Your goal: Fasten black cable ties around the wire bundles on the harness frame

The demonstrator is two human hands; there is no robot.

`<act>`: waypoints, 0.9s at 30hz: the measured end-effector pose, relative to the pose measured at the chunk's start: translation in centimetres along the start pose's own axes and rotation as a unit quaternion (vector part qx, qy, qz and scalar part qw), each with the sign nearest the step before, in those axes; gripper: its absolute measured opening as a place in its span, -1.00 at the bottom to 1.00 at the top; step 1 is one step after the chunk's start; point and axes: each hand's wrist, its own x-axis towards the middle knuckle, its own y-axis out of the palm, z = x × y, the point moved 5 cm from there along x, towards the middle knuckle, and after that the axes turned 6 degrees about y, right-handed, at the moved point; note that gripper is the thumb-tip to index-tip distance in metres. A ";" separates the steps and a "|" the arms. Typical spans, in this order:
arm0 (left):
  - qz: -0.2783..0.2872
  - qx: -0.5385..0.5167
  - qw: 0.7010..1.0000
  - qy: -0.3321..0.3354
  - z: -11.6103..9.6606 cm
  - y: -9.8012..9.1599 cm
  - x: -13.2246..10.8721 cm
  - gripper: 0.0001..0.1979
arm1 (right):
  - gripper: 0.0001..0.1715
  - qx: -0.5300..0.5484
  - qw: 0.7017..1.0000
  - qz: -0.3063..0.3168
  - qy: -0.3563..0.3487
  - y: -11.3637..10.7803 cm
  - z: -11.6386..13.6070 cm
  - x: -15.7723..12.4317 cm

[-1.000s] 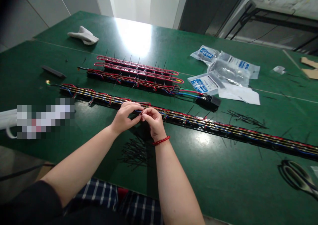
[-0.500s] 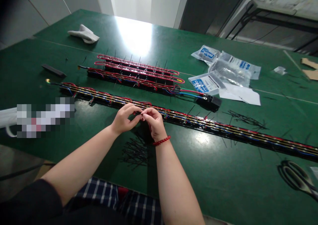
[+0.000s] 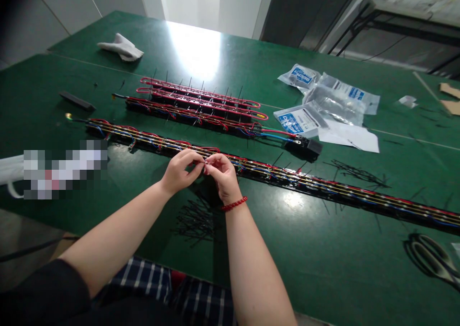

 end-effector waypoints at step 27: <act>-0.025 0.016 0.998 -0.058 1.1 -0.4 -0.7 -0.90 | -0.77 -0.077 0.991 -0.098 -0.052 -1.6 1.2 -1.0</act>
